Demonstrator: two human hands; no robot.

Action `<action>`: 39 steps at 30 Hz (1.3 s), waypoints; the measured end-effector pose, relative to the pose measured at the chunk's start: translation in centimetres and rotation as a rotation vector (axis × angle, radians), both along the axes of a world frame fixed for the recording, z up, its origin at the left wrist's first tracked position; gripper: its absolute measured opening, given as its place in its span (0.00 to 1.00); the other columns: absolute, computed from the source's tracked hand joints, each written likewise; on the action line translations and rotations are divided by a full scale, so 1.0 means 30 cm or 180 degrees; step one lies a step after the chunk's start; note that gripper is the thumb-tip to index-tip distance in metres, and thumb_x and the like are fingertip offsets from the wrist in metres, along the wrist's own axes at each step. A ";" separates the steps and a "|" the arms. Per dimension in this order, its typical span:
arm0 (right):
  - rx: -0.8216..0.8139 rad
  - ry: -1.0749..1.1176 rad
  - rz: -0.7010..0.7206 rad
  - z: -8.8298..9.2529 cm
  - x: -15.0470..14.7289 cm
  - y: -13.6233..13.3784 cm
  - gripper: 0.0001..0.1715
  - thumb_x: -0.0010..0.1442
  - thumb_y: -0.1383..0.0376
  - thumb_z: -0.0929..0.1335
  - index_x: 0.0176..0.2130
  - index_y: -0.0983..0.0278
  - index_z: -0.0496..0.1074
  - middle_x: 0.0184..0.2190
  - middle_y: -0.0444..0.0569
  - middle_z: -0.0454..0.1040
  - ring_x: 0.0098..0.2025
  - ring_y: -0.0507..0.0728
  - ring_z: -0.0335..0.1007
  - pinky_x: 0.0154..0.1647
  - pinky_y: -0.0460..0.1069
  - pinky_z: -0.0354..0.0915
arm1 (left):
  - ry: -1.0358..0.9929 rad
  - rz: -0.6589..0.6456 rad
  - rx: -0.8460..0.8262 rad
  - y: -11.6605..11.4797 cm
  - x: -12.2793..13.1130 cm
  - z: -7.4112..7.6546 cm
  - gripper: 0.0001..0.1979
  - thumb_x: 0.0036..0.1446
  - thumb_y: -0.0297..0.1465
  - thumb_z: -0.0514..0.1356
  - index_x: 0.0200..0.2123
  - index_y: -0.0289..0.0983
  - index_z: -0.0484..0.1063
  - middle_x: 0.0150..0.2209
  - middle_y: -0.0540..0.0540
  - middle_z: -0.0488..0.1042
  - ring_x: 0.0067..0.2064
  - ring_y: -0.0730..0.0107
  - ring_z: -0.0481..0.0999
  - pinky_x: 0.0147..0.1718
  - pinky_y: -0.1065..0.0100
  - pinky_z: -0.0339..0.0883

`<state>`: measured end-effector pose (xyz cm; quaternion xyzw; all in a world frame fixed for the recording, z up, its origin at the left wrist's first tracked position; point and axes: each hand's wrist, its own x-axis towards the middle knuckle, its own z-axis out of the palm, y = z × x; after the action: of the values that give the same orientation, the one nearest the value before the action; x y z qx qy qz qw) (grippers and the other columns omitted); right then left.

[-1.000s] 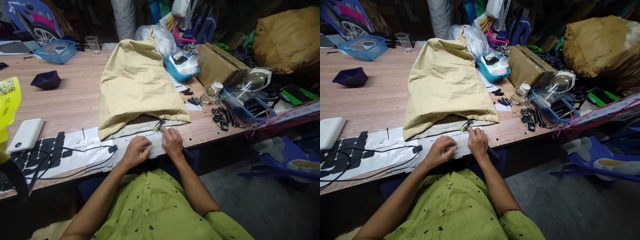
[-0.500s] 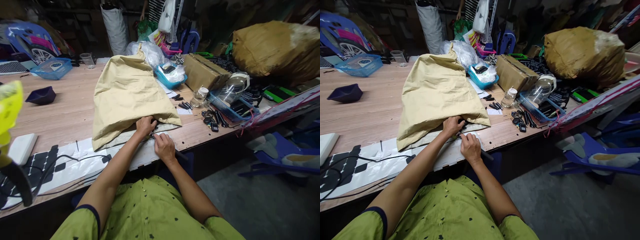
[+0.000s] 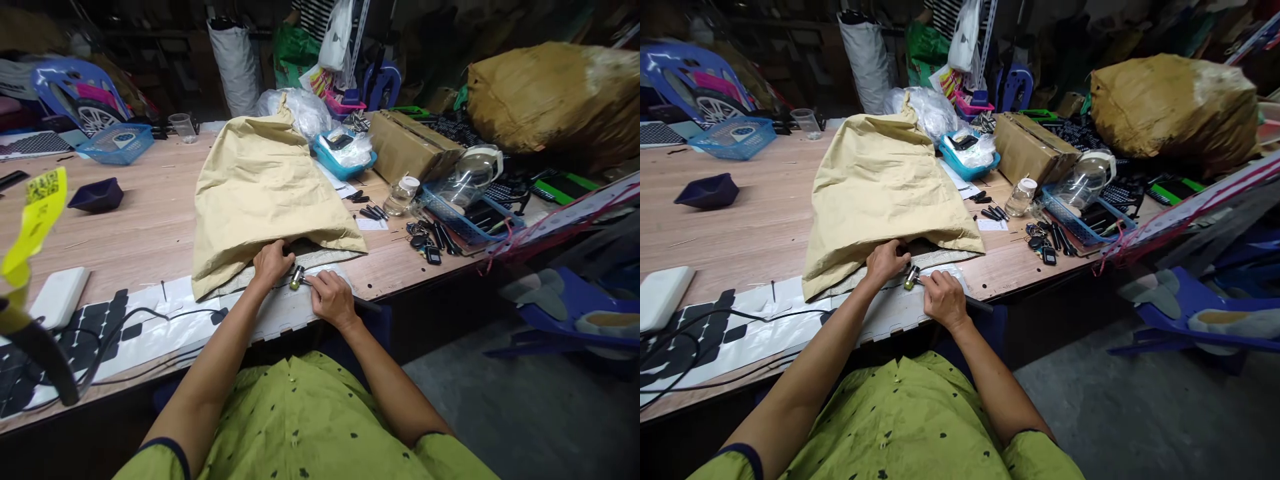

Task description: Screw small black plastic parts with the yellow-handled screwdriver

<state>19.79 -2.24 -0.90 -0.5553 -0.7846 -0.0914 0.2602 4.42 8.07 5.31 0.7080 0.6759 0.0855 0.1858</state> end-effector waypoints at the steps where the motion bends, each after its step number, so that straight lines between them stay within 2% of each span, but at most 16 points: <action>1: -0.0013 0.0005 0.0059 0.000 0.005 0.000 0.18 0.59 0.73 0.66 0.46 0.61 0.79 0.32 0.49 0.72 0.38 0.59 0.63 0.36 0.51 0.57 | -0.0035 0.0043 0.0057 -0.009 0.004 -0.008 0.19 0.60 0.36 0.59 0.54 0.44 0.75 0.46 0.42 0.82 0.52 0.48 0.79 0.47 0.56 0.72; 5: -0.0066 0.0017 0.0298 -0.006 0.029 -0.001 0.22 0.59 0.74 0.65 0.49 0.60 0.79 0.33 0.49 0.73 0.38 0.58 0.63 0.37 0.51 0.59 | -0.0126 -0.0080 0.0289 -0.032 -0.008 -0.052 0.19 0.57 0.32 0.59 0.52 0.44 0.75 0.46 0.41 0.80 0.49 0.50 0.79 0.44 0.58 0.71; 10: -0.0037 -0.0003 0.0369 -0.013 0.053 0.000 0.21 0.64 0.72 0.65 0.52 0.59 0.79 0.35 0.49 0.75 0.38 0.57 0.65 0.38 0.51 0.61 | -0.0466 -0.0691 0.0547 -0.068 -0.131 -0.114 0.20 0.51 0.25 0.59 0.47 0.43 0.75 0.41 0.46 0.79 0.46 0.56 0.77 0.44 0.60 0.70; 14: -0.0133 0.0018 0.0354 -0.015 0.066 -0.001 0.21 0.64 0.72 0.65 0.52 0.59 0.79 0.35 0.49 0.75 0.39 0.57 0.67 0.39 0.50 0.63 | -0.0908 -0.0771 0.0422 -0.129 -0.207 -0.148 0.15 0.51 0.28 0.61 0.44 0.41 0.77 0.39 0.46 0.78 0.43 0.57 0.75 0.46 0.58 0.70; 19: -0.0137 0.0523 0.0299 -0.005 0.062 -0.023 0.21 0.66 0.71 0.63 0.53 0.58 0.78 0.36 0.49 0.76 0.39 0.57 0.71 0.42 0.50 0.68 | -0.1237 -0.0717 0.0597 -0.181 -0.201 -0.178 0.11 0.57 0.32 0.62 0.42 0.42 0.81 0.37 0.46 0.77 0.45 0.57 0.73 0.47 0.57 0.68; 23: -0.0314 0.1300 0.0204 0.020 0.032 -0.043 0.21 0.68 0.69 0.61 0.54 0.58 0.77 0.40 0.51 0.79 0.42 0.57 0.75 0.45 0.51 0.72 | -0.1307 -0.0745 0.0536 -0.181 -0.188 -0.189 0.10 0.56 0.32 0.64 0.42 0.44 0.82 0.37 0.46 0.77 0.45 0.57 0.72 0.47 0.57 0.68; 26: -0.0396 0.1604 0.0165 0.038 0.003 -0.053 0.20 0.69 0.67 0.62 0.53 0.59 0.77 0.41 0.51 0.79 0.43 0.57 0.76 0.46 0.52 0.73 | -0.1309 -0.0726 0.0511 -0.179 -0.185 -0.188 0.10 0.56 0.33 0.65 0.42 0.44 0.82 0.38 0.46 0.77 0.45 0.57 0.71 0.47 0.57 0.67; 39: -0.0364 0.1625 0.0407 0.056 -0.051 -0.068 0.19 0.69 0.68 0.62 0.53 0.61 0.77 0.41 0.52 0.80 0.45 0.57 0.77 0.47 0.51 0.74 | -0.1222 -0.0770 0.0489 -0.189 -0.162 -0.169 0.10 0.57 0.31 0.64 0.42 0.44 0.82 0.38 0.47 0.77 0.45 0.57 0.72 0.48 0.57 0.67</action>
<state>18.25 -4.29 0.78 -0.5235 -0.7309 0.1127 0.4232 -0.45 2.40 0.25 0.7666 0.5300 0.2468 0.2654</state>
